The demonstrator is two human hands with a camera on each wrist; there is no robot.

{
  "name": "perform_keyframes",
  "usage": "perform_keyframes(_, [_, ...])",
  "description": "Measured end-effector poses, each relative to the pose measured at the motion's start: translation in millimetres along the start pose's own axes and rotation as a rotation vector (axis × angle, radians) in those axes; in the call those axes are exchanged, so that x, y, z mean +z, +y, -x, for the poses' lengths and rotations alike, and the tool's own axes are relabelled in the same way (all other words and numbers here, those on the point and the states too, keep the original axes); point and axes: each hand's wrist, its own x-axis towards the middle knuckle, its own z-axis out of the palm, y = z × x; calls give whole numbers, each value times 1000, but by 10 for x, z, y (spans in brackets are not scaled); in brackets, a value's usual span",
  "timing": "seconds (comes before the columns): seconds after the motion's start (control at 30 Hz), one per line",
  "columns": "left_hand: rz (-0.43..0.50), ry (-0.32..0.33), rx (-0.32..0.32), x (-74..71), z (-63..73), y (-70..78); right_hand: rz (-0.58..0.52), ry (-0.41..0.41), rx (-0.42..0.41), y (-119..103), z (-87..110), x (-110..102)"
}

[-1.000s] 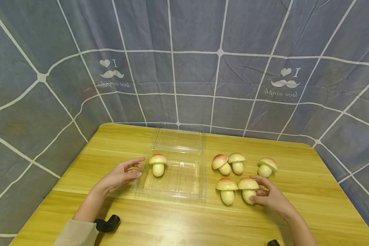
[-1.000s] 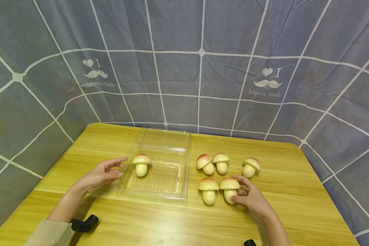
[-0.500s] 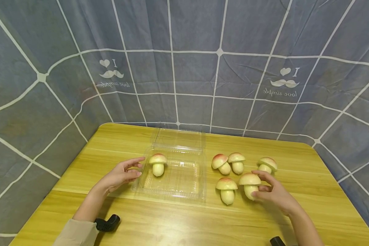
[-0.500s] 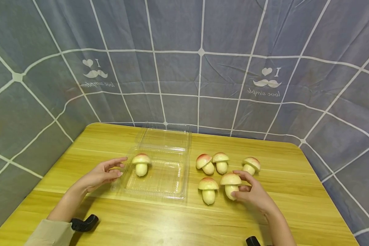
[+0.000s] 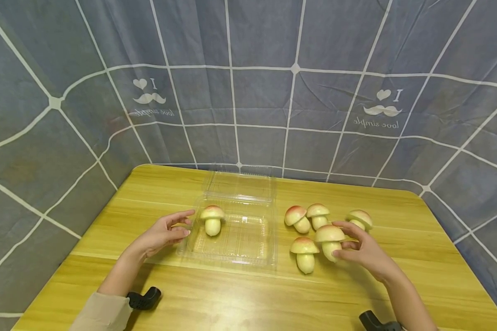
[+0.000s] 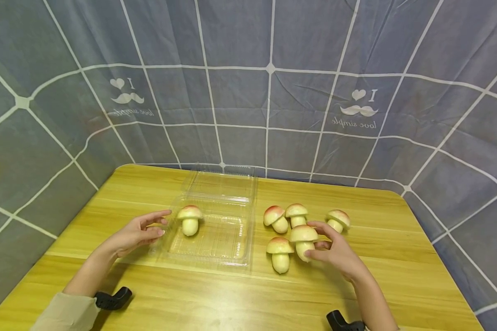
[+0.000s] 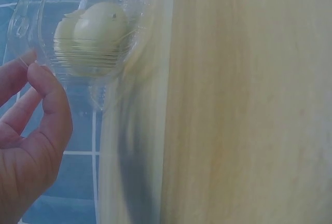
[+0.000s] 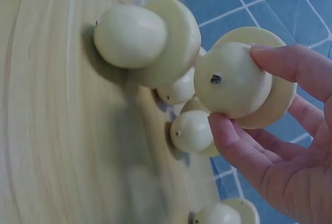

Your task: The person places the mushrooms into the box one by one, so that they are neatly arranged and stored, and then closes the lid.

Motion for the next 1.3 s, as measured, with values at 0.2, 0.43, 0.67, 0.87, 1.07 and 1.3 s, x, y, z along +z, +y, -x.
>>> perform_keyframes(0.2, [-3,-1,2,3,-12,1,17,-14,-32,-59,-71,54])
perform_keyframes(0.43, [-4,-8,7,-4,-12,-6,-12,-46,-54,-159,-175,152])
perform_keyframes(0.67, [-10,-7,-5,-4,-21,-14,-43,-81,-88,-259,-306,303])
perform_keyframes(0.87, [-22,-7,6,-7,-16,-21,-82,-103,-102,-312,-394,421])
perform_keyframes(1.07, [-19,3,-10,-7,-11,-11,-149,-140,-126,-328,-469,504])
perform_keyframes(1.3, [-5,-3,-1,-1,3,0,-145,-158,-135,-356,-527,571])
